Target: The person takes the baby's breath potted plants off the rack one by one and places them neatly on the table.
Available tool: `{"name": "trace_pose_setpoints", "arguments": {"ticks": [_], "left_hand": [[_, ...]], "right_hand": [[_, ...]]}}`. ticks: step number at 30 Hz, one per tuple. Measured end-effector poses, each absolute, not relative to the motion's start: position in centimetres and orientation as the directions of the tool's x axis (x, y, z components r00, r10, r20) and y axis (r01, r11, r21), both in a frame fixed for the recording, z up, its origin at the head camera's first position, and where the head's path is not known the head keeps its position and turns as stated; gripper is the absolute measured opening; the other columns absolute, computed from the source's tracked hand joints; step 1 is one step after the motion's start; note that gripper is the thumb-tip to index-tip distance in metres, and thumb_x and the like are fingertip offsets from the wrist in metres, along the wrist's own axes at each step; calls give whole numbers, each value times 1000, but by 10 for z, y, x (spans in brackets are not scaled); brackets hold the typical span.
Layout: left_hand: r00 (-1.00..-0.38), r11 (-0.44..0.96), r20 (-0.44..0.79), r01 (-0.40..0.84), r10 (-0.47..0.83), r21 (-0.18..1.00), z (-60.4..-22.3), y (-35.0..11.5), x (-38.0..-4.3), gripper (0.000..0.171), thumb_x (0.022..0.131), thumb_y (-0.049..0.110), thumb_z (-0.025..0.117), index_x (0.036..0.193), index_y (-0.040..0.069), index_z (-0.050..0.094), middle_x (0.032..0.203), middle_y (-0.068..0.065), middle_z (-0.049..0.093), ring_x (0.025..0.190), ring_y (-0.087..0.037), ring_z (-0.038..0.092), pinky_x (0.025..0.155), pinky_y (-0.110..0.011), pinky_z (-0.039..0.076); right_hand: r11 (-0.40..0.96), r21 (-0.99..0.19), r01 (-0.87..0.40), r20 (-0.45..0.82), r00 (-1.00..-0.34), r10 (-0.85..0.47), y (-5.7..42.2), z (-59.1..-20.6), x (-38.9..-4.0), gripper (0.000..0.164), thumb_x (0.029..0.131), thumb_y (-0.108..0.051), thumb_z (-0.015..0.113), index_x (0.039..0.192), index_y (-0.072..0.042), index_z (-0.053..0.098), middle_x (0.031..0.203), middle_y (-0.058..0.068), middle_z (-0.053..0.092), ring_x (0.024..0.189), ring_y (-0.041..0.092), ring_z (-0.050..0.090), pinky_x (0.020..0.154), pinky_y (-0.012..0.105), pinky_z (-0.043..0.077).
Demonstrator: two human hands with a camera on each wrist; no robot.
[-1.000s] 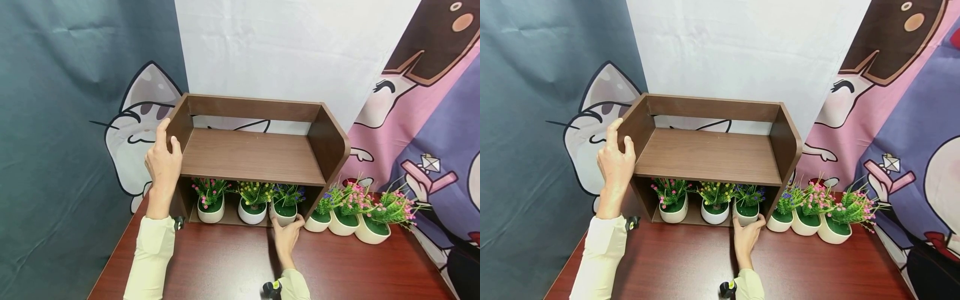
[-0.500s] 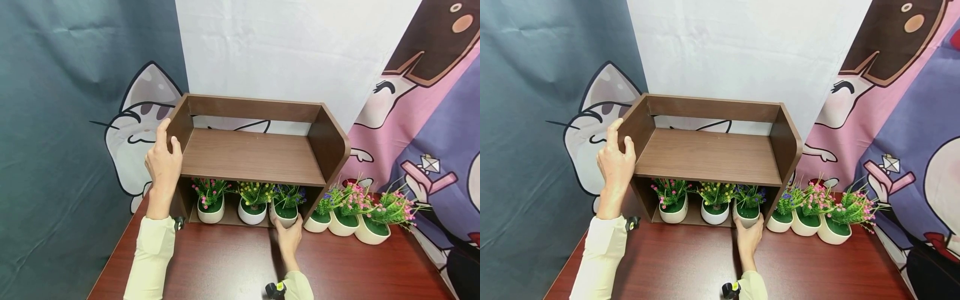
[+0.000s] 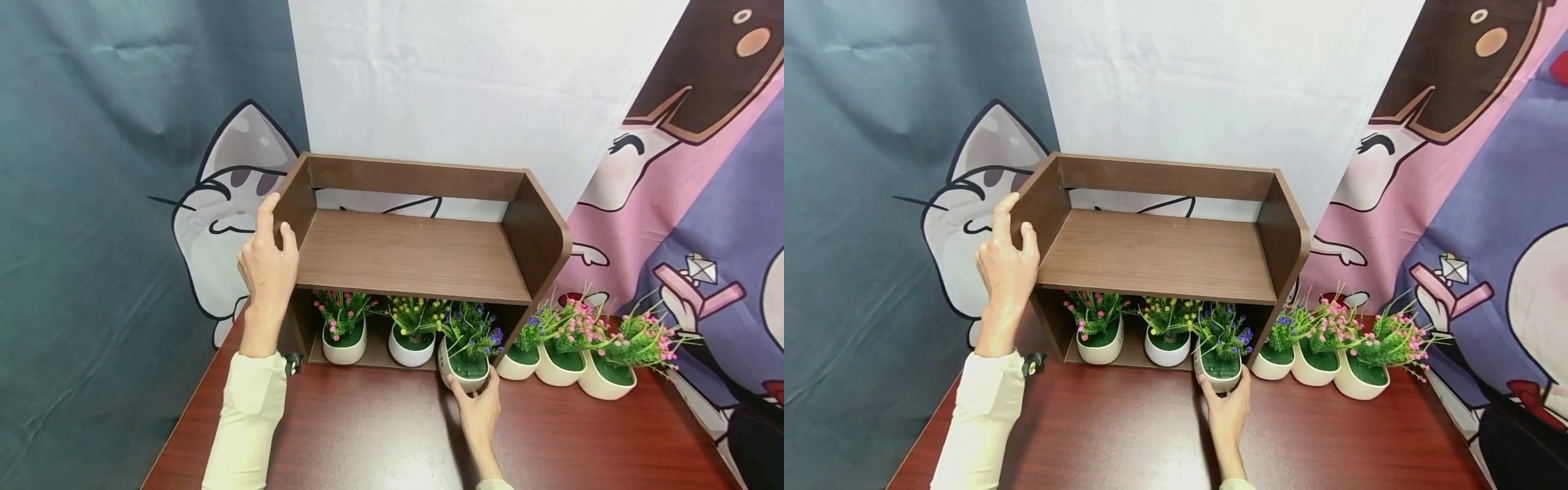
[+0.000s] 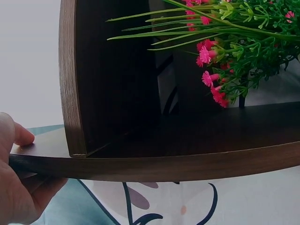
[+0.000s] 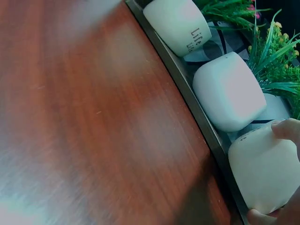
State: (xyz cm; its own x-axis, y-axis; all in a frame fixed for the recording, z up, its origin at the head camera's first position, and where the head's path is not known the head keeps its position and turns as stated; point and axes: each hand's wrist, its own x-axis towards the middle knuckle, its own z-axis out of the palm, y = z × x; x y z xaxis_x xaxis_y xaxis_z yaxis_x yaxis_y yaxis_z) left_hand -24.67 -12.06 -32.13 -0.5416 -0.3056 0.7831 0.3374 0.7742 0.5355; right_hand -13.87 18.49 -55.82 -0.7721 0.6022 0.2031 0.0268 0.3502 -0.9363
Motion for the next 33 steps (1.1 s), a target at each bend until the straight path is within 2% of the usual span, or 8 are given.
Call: {"name": "trace_pose_setpoints", "arguments": {"ticks": [2,8,17,27,30,33], "left_hand": [[-529,775,790,341,-309,532,-317,-117,-242,39,89,8,54,128,15,54,53,-8,39,44,0,14,44,-34,22],[-531,772,788,342,-312,536,-314,-115,-239,39,89,7,54,128,14,55,52,-6,37,42,-3,16,44,-34,22],[-534,782,785,325,-312,532,-323,-119,-247,40,90,10,54,129,17,54,51,-5,35,44,3,11,43,-33,21],[-538,787,780,309,-319,534,-330,-125,-256,40,91,13,53,130,19,53,52,-8,39,44,2,12,43,-34,21],[-543,788,778,306,-316,534,-331,-126,-257,40,91,15,53,131,21,52,52,-7,39,42,-1,14,43,-34,21],[-547,788,777,306,-313,534,-331,-126,-256,41,92,18,53,132,24,51,51,-5,39,41,-4,16,42,-34,21]], "right_hand": [[347,-938,28,196,-781,593,185,-558,-132,77,71,-15,81,133,2,39,125,25,50,110,41,52,88,46,43],[345,-937,56,170,-788,592,187,-557,-115,78,70,-13,81,134,-1,39,121,26,52,108,39,54,86,44,43],[335,-939,76,142,-803,580,189,-558,-100,80,70,-13,82,135,1,37,121,26,52,109,38,54,85,37,43],[315,-945,89,120,-802,586,188,-554,-87,82,70,-16,82,136,0,36,123,28,49,110,41,52,86,41,43],[311,-947,77,126,-802,584,190,-553,-82,82,69,-14,82,136,0,36,124,28,49,110,41,51,85,35,44],[313,-948,64,138,-801,582,192,-553,-77,82,69,-9,82,135,1,36,124,28,49,109,41,52,81,22,46]]}}
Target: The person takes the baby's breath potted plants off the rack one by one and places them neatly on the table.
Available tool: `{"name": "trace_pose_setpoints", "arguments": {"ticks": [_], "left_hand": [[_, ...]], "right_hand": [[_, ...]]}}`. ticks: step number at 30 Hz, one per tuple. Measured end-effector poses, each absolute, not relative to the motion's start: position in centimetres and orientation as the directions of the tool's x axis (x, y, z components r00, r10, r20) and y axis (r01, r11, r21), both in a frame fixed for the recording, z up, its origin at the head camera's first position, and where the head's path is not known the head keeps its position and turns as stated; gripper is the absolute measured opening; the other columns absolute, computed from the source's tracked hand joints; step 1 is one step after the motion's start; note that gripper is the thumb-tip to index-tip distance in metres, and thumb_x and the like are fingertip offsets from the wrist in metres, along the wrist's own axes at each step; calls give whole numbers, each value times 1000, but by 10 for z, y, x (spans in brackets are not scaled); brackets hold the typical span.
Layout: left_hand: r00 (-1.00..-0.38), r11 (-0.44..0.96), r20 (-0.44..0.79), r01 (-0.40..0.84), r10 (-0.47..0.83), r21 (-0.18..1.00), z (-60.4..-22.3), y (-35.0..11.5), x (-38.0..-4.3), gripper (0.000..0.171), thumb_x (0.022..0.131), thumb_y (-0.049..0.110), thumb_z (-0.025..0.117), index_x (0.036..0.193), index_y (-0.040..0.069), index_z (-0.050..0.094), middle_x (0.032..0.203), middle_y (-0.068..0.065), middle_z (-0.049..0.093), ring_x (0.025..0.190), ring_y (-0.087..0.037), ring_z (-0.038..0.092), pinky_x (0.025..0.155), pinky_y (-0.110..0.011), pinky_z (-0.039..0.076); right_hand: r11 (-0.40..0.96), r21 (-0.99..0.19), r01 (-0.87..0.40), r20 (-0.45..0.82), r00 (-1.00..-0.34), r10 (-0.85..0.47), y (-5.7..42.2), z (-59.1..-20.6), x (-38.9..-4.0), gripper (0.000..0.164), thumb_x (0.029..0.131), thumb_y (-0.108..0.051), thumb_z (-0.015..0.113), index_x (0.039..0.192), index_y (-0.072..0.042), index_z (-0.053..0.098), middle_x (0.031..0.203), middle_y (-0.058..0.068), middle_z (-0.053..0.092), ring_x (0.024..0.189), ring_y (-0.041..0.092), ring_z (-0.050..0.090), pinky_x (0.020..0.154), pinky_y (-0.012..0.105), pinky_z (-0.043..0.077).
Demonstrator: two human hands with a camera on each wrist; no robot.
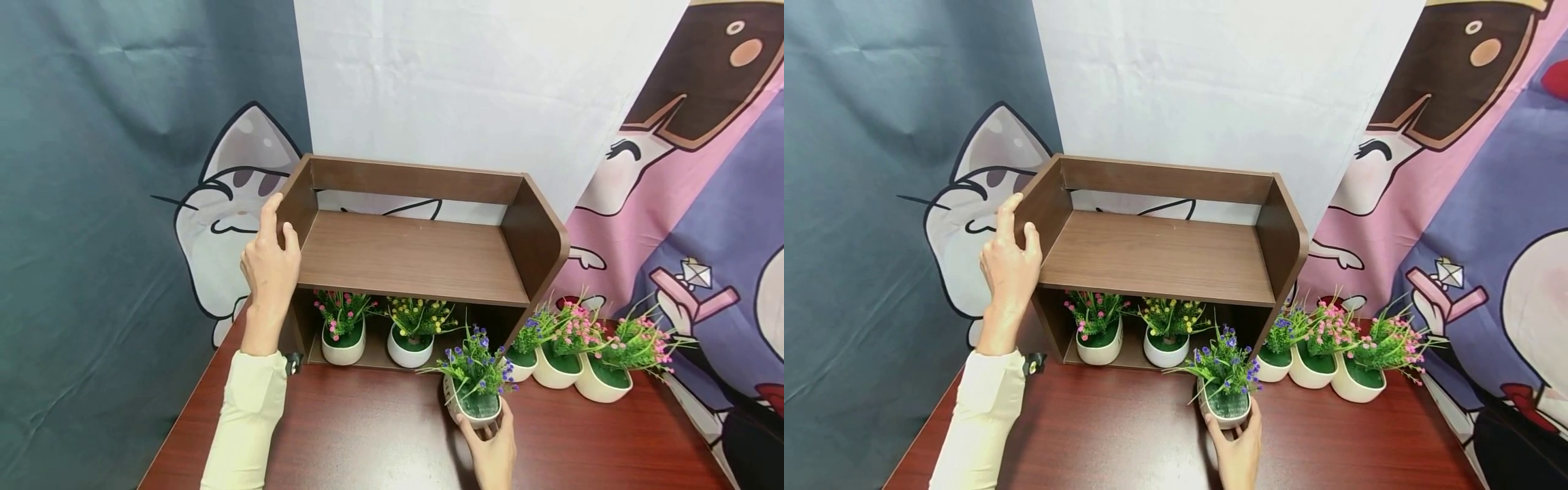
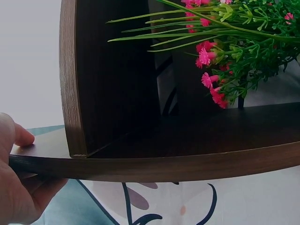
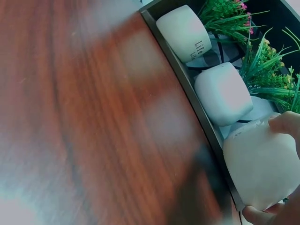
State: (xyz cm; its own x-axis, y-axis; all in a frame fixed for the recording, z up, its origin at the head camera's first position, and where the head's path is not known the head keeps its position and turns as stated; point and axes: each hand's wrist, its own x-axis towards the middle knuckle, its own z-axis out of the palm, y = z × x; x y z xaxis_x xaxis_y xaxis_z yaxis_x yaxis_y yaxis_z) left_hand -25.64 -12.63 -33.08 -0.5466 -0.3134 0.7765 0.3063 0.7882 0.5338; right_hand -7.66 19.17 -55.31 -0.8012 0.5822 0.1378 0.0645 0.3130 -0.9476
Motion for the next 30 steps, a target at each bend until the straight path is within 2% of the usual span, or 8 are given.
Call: {"name": "trace_pose_setpoints", "arguments": {"ticks": [2,8,11,13,15,18,20,30], "left_hand": [[-549,788,776,308,-311,534,-330,-126,-255,41,92,19,53,132,25,51,51,-5,39,41,-5,17,42,-34,21],[-553,786,775,311,-308,534,-329,-126,-254,41,92,19,52,133,25,51,51,-5,39,41,-5,17,42,-34,22],[-554,786,774,310,-308,535,-329,-126,-255,41,92,19,52,133,24,51,51,-5,39,41,-5,17,43,-34,22],[-556,785,772,310,-308,536,-329,-126,-254,41,93,19,52,133,25,50,51,-5,39,40,-6,18,42,-34,22],[-558,785,771,310,-306,537,-328,-125,-254,41,93,19,51,133,25,50,52,-5,40,40,-7,20,42,-34,22],[-562,783,769,312,-304,537,-328,-124,-253,41,93,19,50,133,26,50,52,-6,40,40,-9,21,42,-34,22],[-564,782,768,313,-303,538,-328,-124,-253,41,93,19,50,134,26,49,52,-6,39,40,-9,21,42,-34,22],[-523,780,793,336,-311,528,-321,-119,-244,39,90,9,54,129,16,54,51,-7,38,42,0,14,42,-34,21]], "right_hand": [[308,-949,62,137,-801,582,193,-553,-73,82,68,-5,81,136,1,35,125,28,49,107,41,53,77,15,44],[313,-944,106,107,-798,593,198,-553,-63,84,68,-5,81,136,3,34,126,29,48,106,42,52,76,17,46],[320,-939,131,96,-790,605,203,-552,-59,83,67,-6,81,135,3,35,124,28,49,106,40,52,74,12,44],[320,-938,134,97,-784,613,206,-552,-56,81,67,-5,81,135,3,36,123,28,50,103,32,56,72,10,43],[317,-940,128,104,-777,621,210,-553,-54,80,67,-4,81,134,2,37,121,29,51,98,15,58,71,9,42],[308,-946,105,123,-761,637,215,-556,-50,79,66,-3,81,132,2,38,117,30,53,89,-8,50,71,8,42],[307,-948,85,141,-752,644,219,-561,-48,80,65,-3,82,132,3,38,115,30,53,87,-13,45,70,7,41],[383,-910,157,162,-716,678,262,-630,-56,90,62,-15,87,135,-5,36,117,16,55,88,-9,48,67,6,41]]}}
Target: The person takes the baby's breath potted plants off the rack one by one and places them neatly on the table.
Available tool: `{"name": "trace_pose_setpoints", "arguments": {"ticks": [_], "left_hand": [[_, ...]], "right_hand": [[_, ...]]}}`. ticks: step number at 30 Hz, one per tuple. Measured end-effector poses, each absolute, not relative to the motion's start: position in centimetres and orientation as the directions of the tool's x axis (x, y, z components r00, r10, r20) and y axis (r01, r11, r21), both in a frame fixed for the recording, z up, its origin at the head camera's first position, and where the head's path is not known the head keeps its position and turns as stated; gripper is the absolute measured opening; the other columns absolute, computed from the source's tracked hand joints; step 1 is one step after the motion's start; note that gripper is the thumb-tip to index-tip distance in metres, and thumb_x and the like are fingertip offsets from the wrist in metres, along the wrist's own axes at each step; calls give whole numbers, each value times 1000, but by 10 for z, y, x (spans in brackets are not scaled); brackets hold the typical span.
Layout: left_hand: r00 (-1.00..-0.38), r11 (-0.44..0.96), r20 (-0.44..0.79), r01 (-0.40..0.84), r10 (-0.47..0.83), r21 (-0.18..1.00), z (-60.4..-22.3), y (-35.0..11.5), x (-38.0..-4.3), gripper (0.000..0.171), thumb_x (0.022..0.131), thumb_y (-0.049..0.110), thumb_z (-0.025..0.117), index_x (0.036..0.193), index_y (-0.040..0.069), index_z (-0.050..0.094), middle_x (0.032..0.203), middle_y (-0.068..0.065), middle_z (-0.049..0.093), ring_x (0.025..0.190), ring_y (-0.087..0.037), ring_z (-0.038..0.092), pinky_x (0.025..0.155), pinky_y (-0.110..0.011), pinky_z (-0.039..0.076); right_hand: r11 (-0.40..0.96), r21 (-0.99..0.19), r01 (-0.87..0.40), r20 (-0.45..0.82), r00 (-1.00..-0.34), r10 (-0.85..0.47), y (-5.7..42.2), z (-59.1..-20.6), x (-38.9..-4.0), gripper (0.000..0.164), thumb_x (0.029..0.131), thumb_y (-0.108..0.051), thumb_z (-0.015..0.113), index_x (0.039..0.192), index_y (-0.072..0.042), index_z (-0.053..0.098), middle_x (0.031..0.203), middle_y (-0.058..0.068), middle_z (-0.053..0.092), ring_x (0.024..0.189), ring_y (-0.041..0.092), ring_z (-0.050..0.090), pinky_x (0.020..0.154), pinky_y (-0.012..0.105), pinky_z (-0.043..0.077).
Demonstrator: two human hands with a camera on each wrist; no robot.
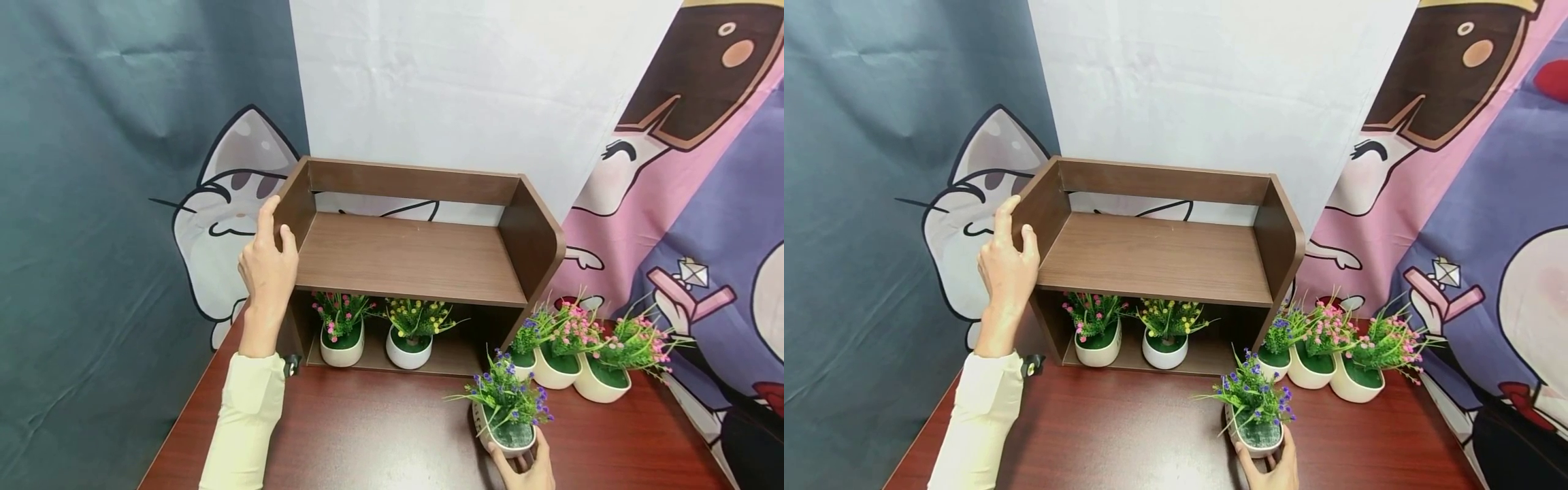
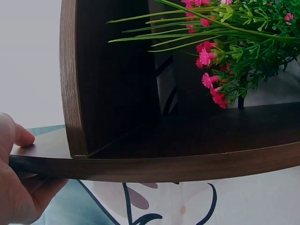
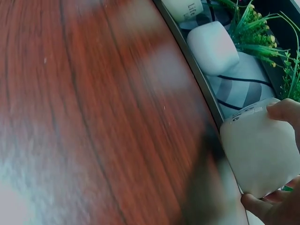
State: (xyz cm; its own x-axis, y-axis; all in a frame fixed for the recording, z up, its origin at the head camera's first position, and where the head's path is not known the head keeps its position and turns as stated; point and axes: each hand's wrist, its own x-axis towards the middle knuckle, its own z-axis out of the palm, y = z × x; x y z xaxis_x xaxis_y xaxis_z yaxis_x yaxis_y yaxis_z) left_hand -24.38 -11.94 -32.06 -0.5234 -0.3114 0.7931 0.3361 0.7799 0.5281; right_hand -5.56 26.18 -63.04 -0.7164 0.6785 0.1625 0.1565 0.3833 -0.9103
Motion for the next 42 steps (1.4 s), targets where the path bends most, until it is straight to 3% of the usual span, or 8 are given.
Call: {"name": "trace_pose_setpoints", "arguments": {"ticks": [7,13,17,20,22,25,28,42], "left_hand": [[-524,768,790,346,-318,539,-312,-115,-234,39,89,6,55,127,13,55,52,-9,40,40,-4,18,43,-34,22],[-526,769,789,344,-318,539,-314,-115,-236,39,89,7,54,127,14,54,53,-10,41,41,-2,17,43,-34,22],[-532,769,785,340,-318,541,-313,-115,-234,39,89,7,54,127,14,54,52,-9,40,41,-3,18,43,-34,22],[-532,768,784,338,-320,543,-312,-114,-232,39,89,6,55,127,14,54,52,-8,38,40,-6,18,44,-34,22],[-529,770,786,338,-321,542,-312,-114,-231,39,89,6,55,127,13,54,52,-8,37,39,-8,19,44,-34,22],[-525,771,789,340,-320,539,-311,-114,-230,38,89,6,55,126,13,54,52,-8,37,39,-8,19,43,-34,21],[-527,770,788,342,-317,538,-310,-113,-230,38,89,5,55,127,12,54,51,-8,37,39,-8,19,44,-34,21],[-539,774,782,332,-313,539,-320,-118,-242,39,90,8,54,129,15,53,51,-10,39,41,-5,18,44,-34,22]], "right_hand": [[381,-899,214,132,-697,705,274,-638,-57,91,63,-25,86,137,-6,36,117,18,56,93,-1,52,66,5,40],[382,-897,223,143,-671,727,267,-605,-55,87,64,-25,86,134,-3,40,110,24,58,82,-18,42,64,3,38],[372,-915,158,171,-682,711,261,-579,-51,82,64,-17,85,131,2,41,108,33,56,78,-21,41,63,3,38],[375,-906,195,145,-690,709,261,-571,-50,80,66,-16,84,131,2,41,108,33,56,76,-24,39,63,2,38],[376,-901,216,128,-695,708,263,-571,-52,80,67,-15,83,132,3,40,110,34,55,79,-15,48,63,3,38],[379,-894,239,115,-696,709,265,-569,-54,80,68,-15,82,133,3,39,114,35,53,93,18,63,65,1,35],[367,-900,238,100,-705,702,268,-568,-55,81,69,-14,81,135,4,37,119,38,48,108,48,51,65,-1,32],[389,-896,213,121,-726,677,276,-566,-62,81,71,-15,80,136,6,35,127,31,45,110,48,49,66,-1,32]]}}
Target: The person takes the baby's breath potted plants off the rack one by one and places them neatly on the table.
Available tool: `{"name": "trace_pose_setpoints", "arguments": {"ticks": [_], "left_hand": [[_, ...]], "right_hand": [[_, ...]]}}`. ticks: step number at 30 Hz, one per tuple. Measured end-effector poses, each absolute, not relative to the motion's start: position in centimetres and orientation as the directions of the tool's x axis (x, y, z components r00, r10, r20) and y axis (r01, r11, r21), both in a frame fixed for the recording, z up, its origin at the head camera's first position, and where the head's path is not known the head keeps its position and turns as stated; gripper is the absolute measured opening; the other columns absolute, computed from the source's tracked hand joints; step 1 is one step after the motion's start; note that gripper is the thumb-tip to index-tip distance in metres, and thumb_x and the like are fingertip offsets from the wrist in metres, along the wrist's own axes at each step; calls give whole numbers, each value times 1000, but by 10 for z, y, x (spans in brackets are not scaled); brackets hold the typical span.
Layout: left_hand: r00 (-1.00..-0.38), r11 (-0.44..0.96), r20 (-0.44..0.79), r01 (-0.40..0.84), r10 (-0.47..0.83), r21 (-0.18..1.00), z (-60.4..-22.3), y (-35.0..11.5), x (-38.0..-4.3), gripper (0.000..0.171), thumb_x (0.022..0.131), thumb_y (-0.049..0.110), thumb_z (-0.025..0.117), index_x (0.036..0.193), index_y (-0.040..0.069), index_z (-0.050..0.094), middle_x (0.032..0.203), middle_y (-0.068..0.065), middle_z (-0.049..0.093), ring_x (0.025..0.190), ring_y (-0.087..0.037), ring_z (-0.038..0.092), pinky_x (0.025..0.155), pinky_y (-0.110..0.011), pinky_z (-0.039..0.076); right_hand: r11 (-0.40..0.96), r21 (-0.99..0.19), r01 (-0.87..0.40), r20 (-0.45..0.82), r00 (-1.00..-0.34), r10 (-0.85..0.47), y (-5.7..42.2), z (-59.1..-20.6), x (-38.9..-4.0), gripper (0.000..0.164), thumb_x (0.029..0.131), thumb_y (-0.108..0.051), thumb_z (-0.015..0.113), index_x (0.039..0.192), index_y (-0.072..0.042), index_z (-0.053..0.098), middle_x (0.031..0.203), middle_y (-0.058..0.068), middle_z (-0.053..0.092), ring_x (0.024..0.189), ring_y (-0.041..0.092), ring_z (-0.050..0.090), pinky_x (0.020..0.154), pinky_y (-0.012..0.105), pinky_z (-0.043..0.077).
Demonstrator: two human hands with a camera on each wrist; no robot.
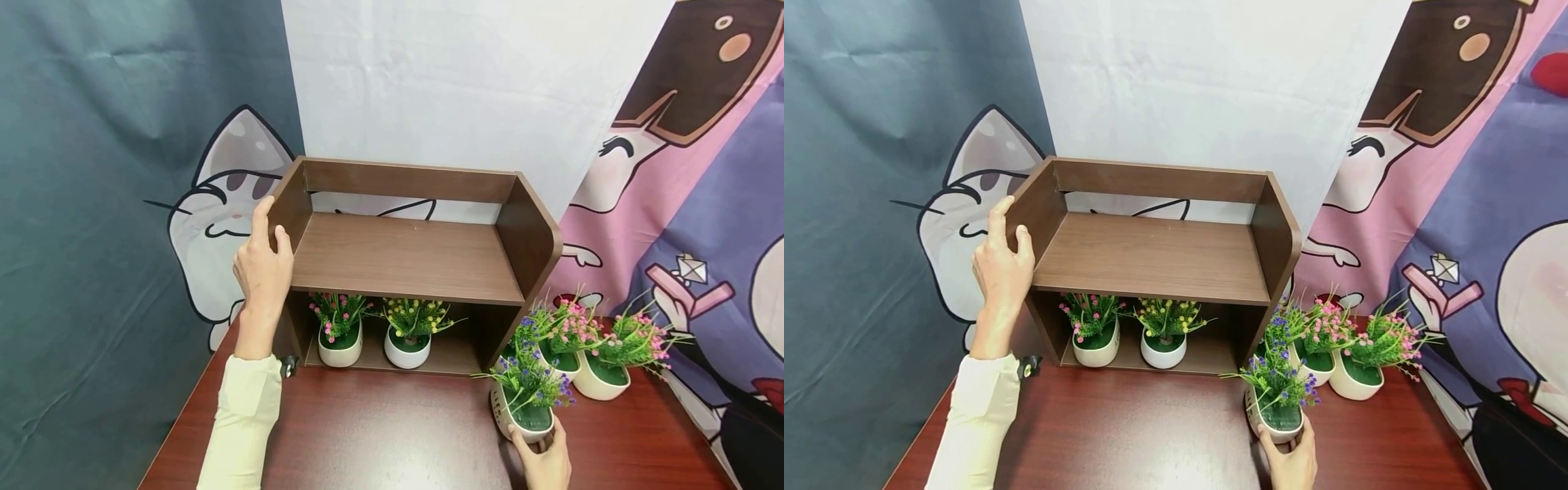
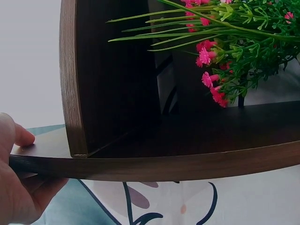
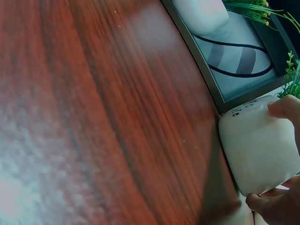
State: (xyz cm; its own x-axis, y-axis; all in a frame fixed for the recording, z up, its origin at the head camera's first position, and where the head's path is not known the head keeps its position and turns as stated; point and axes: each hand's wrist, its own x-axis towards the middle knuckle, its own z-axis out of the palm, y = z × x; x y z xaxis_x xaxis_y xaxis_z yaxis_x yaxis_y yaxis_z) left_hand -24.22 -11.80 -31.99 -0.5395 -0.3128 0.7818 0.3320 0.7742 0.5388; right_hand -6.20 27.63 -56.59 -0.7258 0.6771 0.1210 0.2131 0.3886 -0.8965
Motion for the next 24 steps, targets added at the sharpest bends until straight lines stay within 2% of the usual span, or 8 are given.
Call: {"name": "trace_pose_setpoints", "arguments": {"ticks": [4,9,14,18,20,22,24], "left_hand": [[-544,780,777,317,-317,540,-329,-125,-252,40,92,14,53,131,19,51,51,-10,41,42,-3,17,44,-35,22],[-555,779,769,309,-317,545,-330,-128,-253,41,93,19,50,134,25,50,50,-9,41,41,-11,23,44,-35,22],[-563,776,767,318,-307,545,-330,-127,-252,41,94,18,49,134,25,49,52,-11,42,41,-18,27,43,-35,23],[-555,779,775,324,-303,537,-329,-126,-252,41,93,17,50,133,23,49,53,-10,42,41,-10,23,43,-34,23],[-546,780,781,328,-304,533,-330,-125,-253,40,93,16,52,133,21,51,52,-9,42,41,-5,19,43,-34,22],[-538,781,787,333,-302,528,-330,-124,-253,40,92,14,53,132,19,51,52,-9,42,42,1,15,42,-34,22],[-535,780,789,337,-302,527,-330,-124,-253,40,91,12,53,131,16,52,52,-9,41,43,2,14,42,-34,22]], "right_hand": [[382,-901,204,122,-727,675,277,-565,-63,79,72,-15,79,135,5,36,126,30,47,110,46,49,67,0,33],[393,-895,211,118,-737,666,277,-565,-64,78,75,-16,77,136,5,34,124,30,47,110,46,49,68,0,33],[421,-880,218,126,-748,651,278,-566,-62,79,75,-18,77,137,4,32,123,31,47,110,46,50,68,-1,30],[426,-874,234,114,-753,648,278,-567,-59,86,75,-20,77,141,4,27,128,32,44,115,45,46,76,0,30],[415,-881,227,115,-748,654,277,-567,-56,89,76,-21,76,143,5,22,131,35,40,119,46,42,90,11,34],[416,-862,289,102,-705,702,282,-582,-55,92,78,-27,75,145,2,19,134,33,39,125,36,40,97,19,31],[359,-915,187,139,-688,713,292,-606,-50,92,76,-24,76,145,2,20,138,29,37,129,29,38,102,29,29]]}}
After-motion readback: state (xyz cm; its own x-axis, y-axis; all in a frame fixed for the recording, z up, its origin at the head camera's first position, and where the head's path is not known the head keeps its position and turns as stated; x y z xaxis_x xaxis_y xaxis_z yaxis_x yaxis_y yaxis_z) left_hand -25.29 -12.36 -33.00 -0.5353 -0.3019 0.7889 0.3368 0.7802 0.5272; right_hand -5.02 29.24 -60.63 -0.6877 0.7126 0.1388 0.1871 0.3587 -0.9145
